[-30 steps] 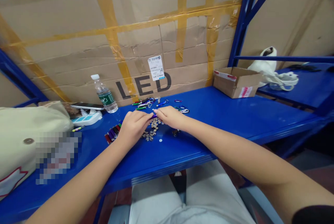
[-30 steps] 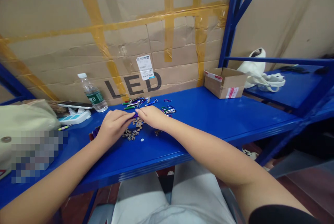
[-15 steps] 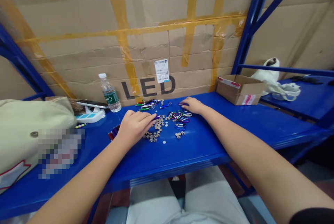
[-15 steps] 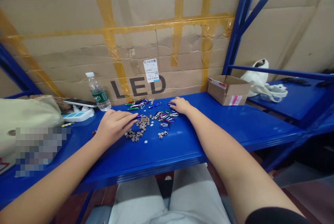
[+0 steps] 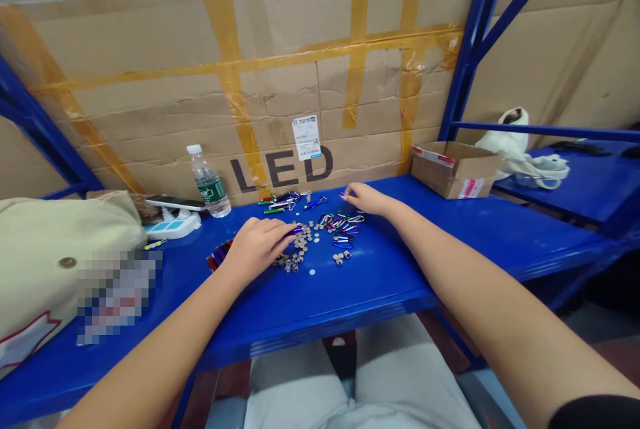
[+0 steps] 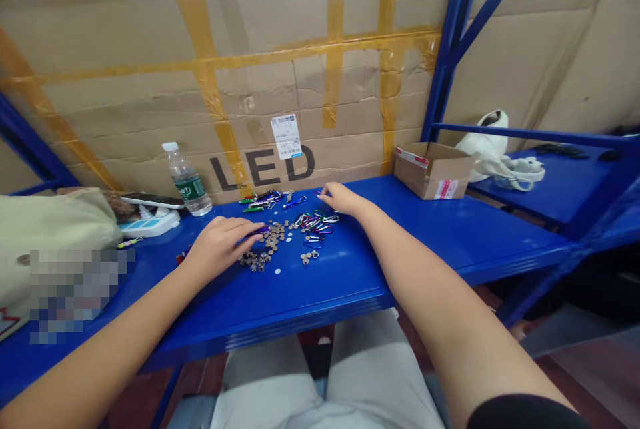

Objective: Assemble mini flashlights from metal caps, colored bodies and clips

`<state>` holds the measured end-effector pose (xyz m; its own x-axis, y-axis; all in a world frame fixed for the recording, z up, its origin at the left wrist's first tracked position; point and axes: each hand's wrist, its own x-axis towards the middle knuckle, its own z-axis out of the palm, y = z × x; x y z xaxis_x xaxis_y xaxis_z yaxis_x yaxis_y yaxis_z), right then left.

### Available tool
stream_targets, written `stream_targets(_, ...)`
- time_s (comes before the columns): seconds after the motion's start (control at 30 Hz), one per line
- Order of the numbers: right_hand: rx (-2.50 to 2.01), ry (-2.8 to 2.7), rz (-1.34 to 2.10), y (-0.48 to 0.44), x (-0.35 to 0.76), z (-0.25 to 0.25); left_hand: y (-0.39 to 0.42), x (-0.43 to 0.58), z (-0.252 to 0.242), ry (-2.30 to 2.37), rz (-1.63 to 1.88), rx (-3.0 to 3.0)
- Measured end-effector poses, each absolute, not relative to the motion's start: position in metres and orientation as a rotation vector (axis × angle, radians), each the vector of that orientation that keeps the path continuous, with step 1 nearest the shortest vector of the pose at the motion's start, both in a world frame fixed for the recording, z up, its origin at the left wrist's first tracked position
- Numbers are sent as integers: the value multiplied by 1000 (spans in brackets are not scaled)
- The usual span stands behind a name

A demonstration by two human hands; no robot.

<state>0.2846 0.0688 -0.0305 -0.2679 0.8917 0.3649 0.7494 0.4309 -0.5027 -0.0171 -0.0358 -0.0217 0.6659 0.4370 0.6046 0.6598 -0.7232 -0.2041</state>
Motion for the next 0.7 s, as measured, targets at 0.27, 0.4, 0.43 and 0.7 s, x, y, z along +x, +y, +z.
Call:
stream_targets(0.27, -818, -2293, 392, -1, 215, -13, -43, -4, -22, -1531, -1079, -2641)
stream_targets(0.4, -796, -2423, 160, -16, 201, -13, -42, -4, -21, -1645, -1078, -2736)
stream_targets(0.43, -816, -2442, 145, -18, 200, -13, -41, -4, -21, -1626, -1076, -2755)
stream_targets(0.7, -921, -2543, -41, -19, 195, -22, -42, -2, -19, -1480, -1037, -2770)
